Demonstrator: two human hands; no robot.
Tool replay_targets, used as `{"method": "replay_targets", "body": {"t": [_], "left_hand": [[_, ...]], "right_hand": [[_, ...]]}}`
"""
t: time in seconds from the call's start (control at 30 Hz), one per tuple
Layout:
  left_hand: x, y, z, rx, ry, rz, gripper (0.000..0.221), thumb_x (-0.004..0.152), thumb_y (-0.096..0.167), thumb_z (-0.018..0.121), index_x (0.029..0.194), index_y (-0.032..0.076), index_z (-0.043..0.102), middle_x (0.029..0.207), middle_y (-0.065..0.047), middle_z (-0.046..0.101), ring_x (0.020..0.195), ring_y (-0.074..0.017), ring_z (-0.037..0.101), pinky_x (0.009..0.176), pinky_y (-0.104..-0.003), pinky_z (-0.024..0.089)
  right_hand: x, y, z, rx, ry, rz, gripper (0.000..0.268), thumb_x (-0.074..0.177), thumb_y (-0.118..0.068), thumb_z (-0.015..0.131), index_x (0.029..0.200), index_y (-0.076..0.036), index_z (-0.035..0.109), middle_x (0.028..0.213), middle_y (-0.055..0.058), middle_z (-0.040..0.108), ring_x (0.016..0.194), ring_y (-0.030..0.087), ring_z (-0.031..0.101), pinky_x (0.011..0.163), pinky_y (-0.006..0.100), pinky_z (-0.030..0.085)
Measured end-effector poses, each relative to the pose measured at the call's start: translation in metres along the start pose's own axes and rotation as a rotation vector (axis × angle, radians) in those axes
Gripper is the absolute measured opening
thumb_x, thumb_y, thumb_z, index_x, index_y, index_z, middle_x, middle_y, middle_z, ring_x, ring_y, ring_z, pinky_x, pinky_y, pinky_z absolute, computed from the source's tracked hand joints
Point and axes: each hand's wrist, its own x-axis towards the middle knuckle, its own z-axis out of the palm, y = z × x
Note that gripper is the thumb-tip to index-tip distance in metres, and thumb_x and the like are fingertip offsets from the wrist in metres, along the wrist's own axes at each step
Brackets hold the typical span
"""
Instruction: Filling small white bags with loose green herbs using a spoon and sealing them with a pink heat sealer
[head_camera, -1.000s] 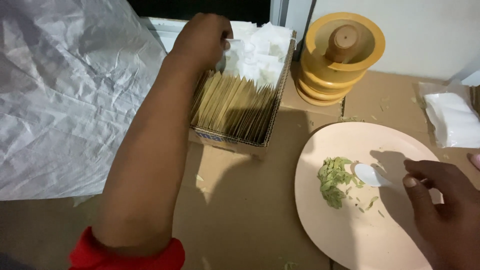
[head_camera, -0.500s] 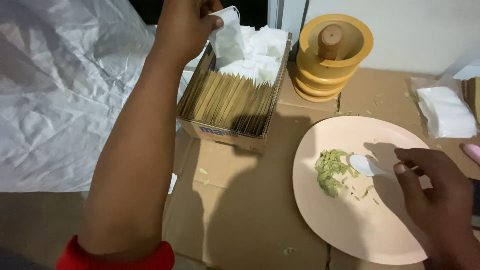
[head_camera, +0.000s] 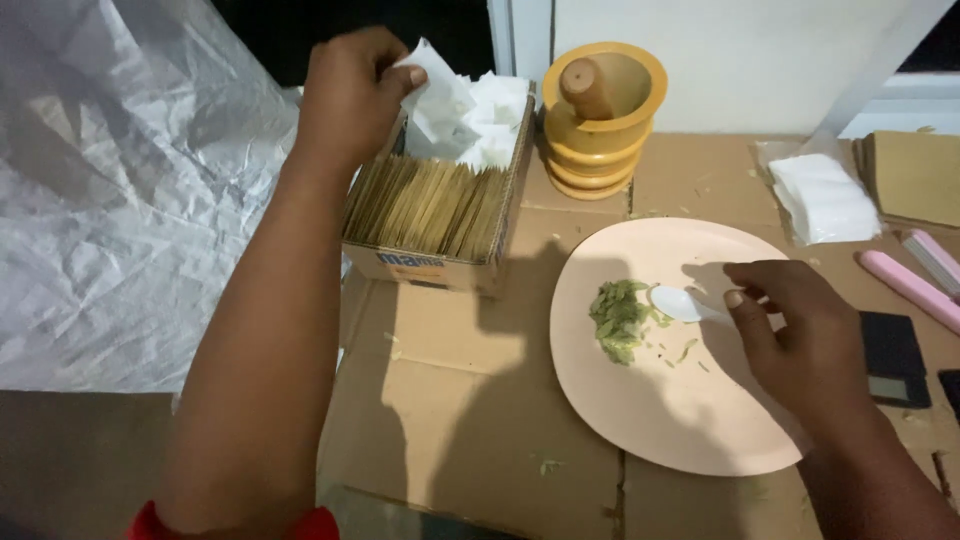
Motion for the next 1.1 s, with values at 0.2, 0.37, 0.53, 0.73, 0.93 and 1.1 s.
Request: {"method": "replay_targets", "body": {"t": [0.2,0.37,0.53,0.73,0.93,1.1], "left_hand": [[-0.025,0.065,-0.010,-0.333,-0.021,-0.138,0.008,0.091,0.005,0.069,0.097,0.009,0.072,0.088,0.000,0.070,0.081,-0.0106,0.060,0.068,-0.029,0.045],[-0.049,0.108,-0.003,-0.392,-0.077,-0.165,0.009,0.092,0.012,0.075,0.100,0.010,0.072,0.092,0.003,0.070,0.076,-0.0077,0.054,0.067,-0.026,0.045],[-0.075,0.142,0.033,-0.518,-0.145,-0.190,0.018,0.090,0.024,0.078,0.103,0.012,0.074,0.081,0.008,0.063,0.067,-0.0042,0.040,0.062,-0.022,0.035],[-0.104,0.176,0.100,-1.035,-0.150,-0.256,0.020,0.086,0.006,0.080,0.105,0.004,0.073,0.086,-0.003,0.068,0.078,-0.0062,0.054,0.072,-0.021,0.049],[-0.130,0.211,0.134,-0.989,-0.186,-0.304,0.020,0.086,0.002,0.080,0.103,0.012,0.076,0.083,-0.004,0.075,0.069,-0.0049,0.047,0.061,-0.022,0.042],[-0.132,0.218,0.134,-0.862,-0.243,-0.356,0.024,0.086,0.009,0.081,0.109,0.011,0.076,0.092,-0.010,0.078,0.081,-0.0103,0.062,0.076,-0.028,0.051]], "right_hand": [[0.003,-0.007,-0.004,0.041,0.014,-0.111,0.027,0.102,-0.015,0.059,0.119,0.002,0.071,0.107,0.016,0.070,0.095,0.028,0.067,0.080,0.040,0.055],[0.004,-0.009,-0.004,0.037,0.032,-0.120,0.030,0.102,-0.019,0.058,0.120,0.002,0.070,0.108,0.017,0.070,0.095,0.029,0.067,0.077,0.040,0.056],[0.007,-0.024,-0.008,0.140,0.055,-0.110,0.023,0.099,-0.007,0.062,0.120,0.001,0.068,0.110,0.016,0.069,0.093,0.026,0.067,0.078,0.037,0.054],[0.004,-0.031,-0.002,0.393,0.094,-0.042,0.034,0.088,-0.008,0.073,0.122,-0.004,0.069,0.107,0.018,0.071,0.088,0.034,0.070,0.076,0.043,0.058],[0.000,-0.034,0.004,0.532,0.041,0.020,0.043,0.086,-0.009,0.077,0.128,-0.008,0.067,0.105,0.013,0.073,0.087,0.028,0.070,0.077,0.043,0.058],[0.001,-0.031,0.009,0.528,0.023,0.047,0.035,0.086,-0.003,0.075,0.120,-0.001,0.069,0.091,0.019,0.075,0.076,0.029,0.072,0.067,0.039,0.059]]}}
